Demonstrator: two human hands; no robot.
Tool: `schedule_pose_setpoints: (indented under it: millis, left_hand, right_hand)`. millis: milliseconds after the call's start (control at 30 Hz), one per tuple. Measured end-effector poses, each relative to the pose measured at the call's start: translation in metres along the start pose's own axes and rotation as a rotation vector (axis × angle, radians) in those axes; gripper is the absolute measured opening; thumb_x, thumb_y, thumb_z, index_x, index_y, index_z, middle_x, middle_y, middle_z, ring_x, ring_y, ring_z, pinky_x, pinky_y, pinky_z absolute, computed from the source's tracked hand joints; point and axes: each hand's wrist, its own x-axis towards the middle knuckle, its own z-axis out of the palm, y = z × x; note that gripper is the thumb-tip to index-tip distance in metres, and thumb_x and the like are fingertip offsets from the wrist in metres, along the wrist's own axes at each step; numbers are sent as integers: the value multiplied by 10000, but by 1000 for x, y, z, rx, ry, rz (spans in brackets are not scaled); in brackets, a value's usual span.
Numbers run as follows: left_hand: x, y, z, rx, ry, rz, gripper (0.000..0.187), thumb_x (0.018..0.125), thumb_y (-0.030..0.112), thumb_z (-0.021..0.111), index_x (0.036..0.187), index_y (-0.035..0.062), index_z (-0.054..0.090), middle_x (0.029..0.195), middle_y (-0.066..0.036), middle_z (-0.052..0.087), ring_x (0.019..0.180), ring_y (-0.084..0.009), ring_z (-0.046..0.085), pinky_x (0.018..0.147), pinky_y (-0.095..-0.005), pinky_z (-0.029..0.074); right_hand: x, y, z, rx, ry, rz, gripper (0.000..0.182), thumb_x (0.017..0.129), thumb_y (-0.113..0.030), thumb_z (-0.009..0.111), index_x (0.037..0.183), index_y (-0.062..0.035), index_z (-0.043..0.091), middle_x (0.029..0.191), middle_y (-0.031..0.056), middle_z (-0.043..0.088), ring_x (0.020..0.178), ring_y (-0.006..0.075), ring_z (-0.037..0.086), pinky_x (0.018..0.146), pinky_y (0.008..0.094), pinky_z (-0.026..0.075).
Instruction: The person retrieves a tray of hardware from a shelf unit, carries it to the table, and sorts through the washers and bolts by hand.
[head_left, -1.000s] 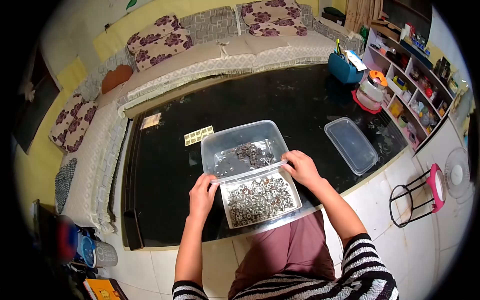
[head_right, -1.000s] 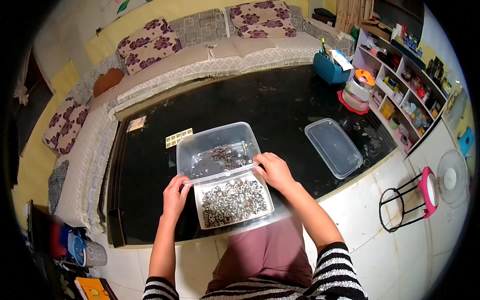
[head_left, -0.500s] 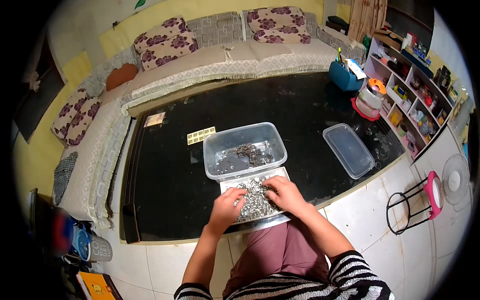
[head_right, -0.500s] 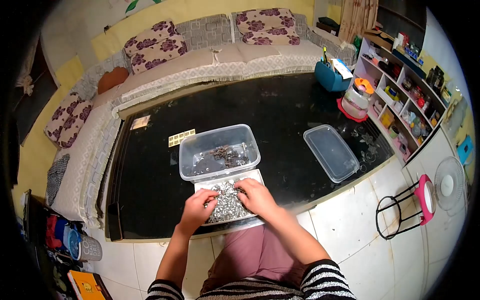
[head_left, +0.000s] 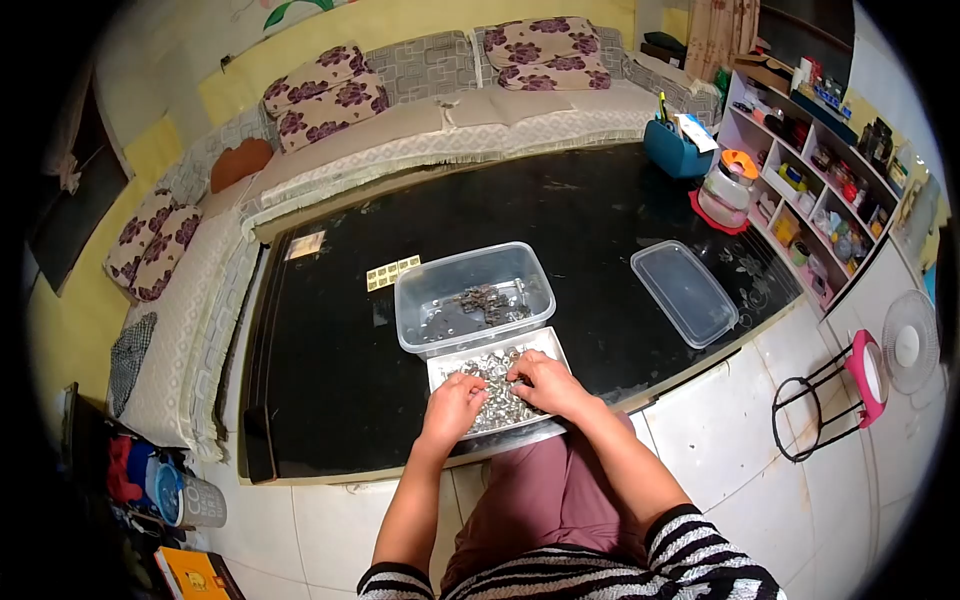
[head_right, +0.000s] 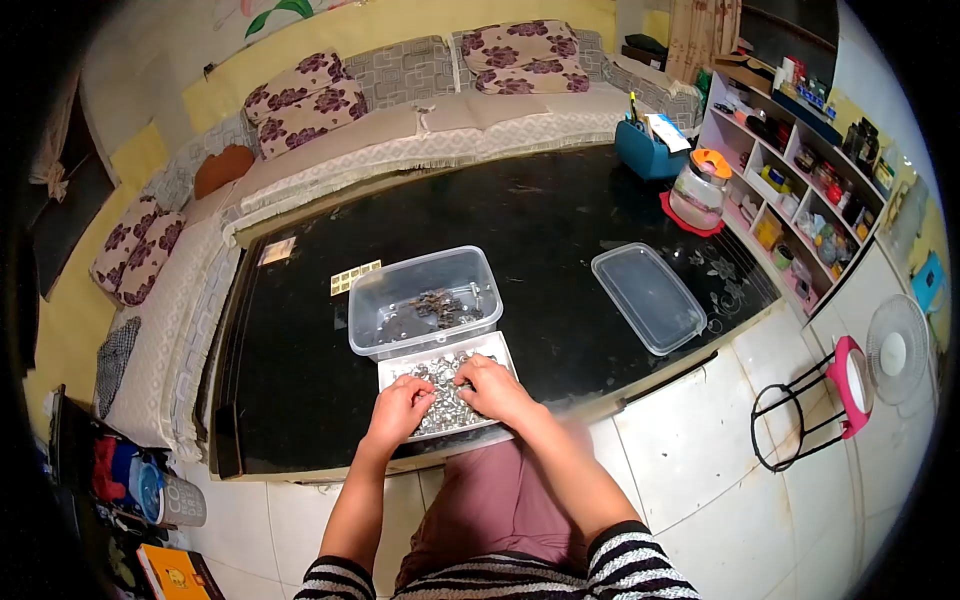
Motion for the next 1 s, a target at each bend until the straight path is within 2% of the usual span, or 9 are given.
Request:
schedule_pose_setpoints:
  millis: [233,300,433,500,633,800,1000]
  left_hand:
    - [-1,-1,1,52,29,32,110,739,136,546,768,33,573,738,-127,555,670,-282,550,608,-342,439]
    - [-1,2,-1,38,55,13,109,758,139,524,767,36,558,743,-138,557,676,-299,546,604,-355,434]
    - [-1,-1,2,16,88,-44,114,771,146,514,807,43,545,726,-140,567,660,-306,552,591,-368,433]
    - [-2,-2,2,-29,85,-101,138,791,161,500,826,35,545,656,-132,566,613,-275,564,561,-323,435]
    - [-2,-6,4,-6,90,-81,139,793,158,499,849,41,550,638,-120,568,589,-253,568,548,-310,436]
    - [-3,-3,3,-48,79,-79,163,794,114,489,928,57,562,688,-113,587,610,-207,581,568,-288,445]
    - [-3,-7,5,-68,127,18,167,779,69,488,918,49,579,756,-113,595,636,-184,584,580,-273,449]
  right_hand:
    - [0,9,7,40,-24,4,160,677,-54,547,833,-30,568,887,120,536,873,275,505,769,336,409]
    - [0,6,7,21,31,-18,185,673,-30,525,851,-33,574,897,126,539,878,278,506,773,337,410]
    - [1,6,3,40,-9,-9,204,663,-24,524,860,-37,578,898,132,540,867,280,512,767,336,414]
    - [2,6,2,58,-24,1,208,658,-26,525,858,-36,581,889,135,541,850,280,517,760,334,418]
    - [3,5,2,50,-54,34,221,642,-43,534,858,-37,583,871,138,544,837,270,520,754,327,419]
    - [3,6,2,58,-48,19,227,639,-53,537,860,-41,586,865,139,543,830,268,520,755,325,418]
    - [2,4,1,44,-47,34,220,641,-62,545,856,-46,589,843,135,535,807,267,520,738,322,419]
